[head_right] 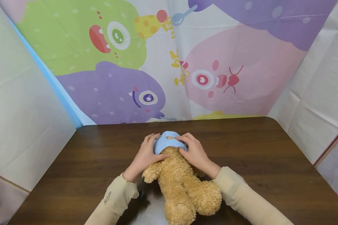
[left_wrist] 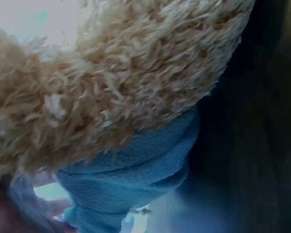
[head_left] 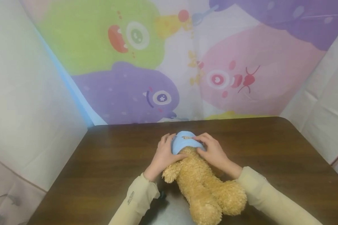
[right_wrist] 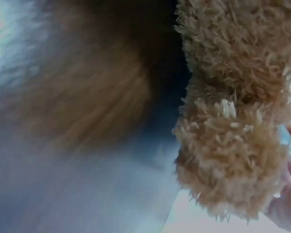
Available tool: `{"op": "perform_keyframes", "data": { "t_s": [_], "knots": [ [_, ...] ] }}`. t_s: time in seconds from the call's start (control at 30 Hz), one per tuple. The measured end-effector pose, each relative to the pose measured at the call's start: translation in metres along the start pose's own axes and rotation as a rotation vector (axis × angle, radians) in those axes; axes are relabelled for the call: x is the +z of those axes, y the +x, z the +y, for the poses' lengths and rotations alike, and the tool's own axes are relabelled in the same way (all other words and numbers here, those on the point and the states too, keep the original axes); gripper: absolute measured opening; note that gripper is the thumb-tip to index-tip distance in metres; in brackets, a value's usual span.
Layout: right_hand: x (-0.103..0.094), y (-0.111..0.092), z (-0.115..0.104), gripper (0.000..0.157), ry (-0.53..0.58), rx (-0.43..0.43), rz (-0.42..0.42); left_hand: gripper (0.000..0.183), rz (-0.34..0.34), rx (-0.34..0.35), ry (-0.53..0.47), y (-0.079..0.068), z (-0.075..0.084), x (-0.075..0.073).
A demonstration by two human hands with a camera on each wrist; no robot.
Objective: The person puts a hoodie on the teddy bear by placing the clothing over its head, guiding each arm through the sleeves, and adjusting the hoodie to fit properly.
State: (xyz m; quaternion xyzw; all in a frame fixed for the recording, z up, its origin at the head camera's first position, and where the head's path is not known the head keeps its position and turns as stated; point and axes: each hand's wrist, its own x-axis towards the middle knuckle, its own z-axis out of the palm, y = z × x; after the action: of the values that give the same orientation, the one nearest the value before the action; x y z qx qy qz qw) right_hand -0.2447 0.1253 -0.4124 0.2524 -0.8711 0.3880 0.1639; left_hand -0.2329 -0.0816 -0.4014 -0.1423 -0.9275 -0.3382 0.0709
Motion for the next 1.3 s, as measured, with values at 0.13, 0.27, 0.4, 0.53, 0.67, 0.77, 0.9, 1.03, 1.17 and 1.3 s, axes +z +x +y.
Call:
{"op": "perform_keyframes", "data": {
  "t_s": [0.13,0.27,0.4,0.53,0.67,0.77,0.9,1.03,1.17,1.3],
  "knots": [
    [0.002,0.001,-0.008,0.032,0.036,-0.004,0.067,0.086,-0.018,-0.01,-0.014,0.001,0.0,0.003],
    [0.004,0.003,-0.016,0.032,0.098,-0.038,0.075,0.081,0.046,-0.007,0.001,0.001,-0.001,0.005],
    [0.005,0.003,-0.019,0.029,0.125,-0.095,0.0,0.076,0.103,0.003,0.006,-0.001,-0.002,0.006],
    [0.004,0.0,-0.017,0.026,0.138,-0.152,-0.139,0.071,0.144,0.018,-0.008,-0.003,-0.003,0.008],
    [0.002,-0.004,-0.014,0.024,0.146,-0.198,-0.251,0.067,0.117,0.036,-0.036,-0.006,-0.006,0.008],
    [0.003,-0.005,-0.012,0.021,0.128,-0.229,-0.265,0.062,0.06,0.087,-0.04,-0.006,-0.011,0.003],
    [0.003,-0.006,-0.009,0.022,0.134,-0.184,-0.202,0.057,-0.028,0.204,-0.037,-0.004,-0.021,-0.006],
    [0.002,-0.009,-0.006,0.037,0.125,-0.087,-0.108,0.059,-0.1,0.237,-0.086,-0.004,-0.03,-0.008],
    [0.003,-0.009,-0.002,0.065,0.11,0.008,-0.125,0.062,-0.107,0.209,-0.209,-0.005,-0.035,-0.004],
    [0.002,-0.009,0.001,0.08,0.261,0.106,-0.23,0.063,-0.11,0.159,-0.308,-0.008,-0.032,0.002]
  ]
}}
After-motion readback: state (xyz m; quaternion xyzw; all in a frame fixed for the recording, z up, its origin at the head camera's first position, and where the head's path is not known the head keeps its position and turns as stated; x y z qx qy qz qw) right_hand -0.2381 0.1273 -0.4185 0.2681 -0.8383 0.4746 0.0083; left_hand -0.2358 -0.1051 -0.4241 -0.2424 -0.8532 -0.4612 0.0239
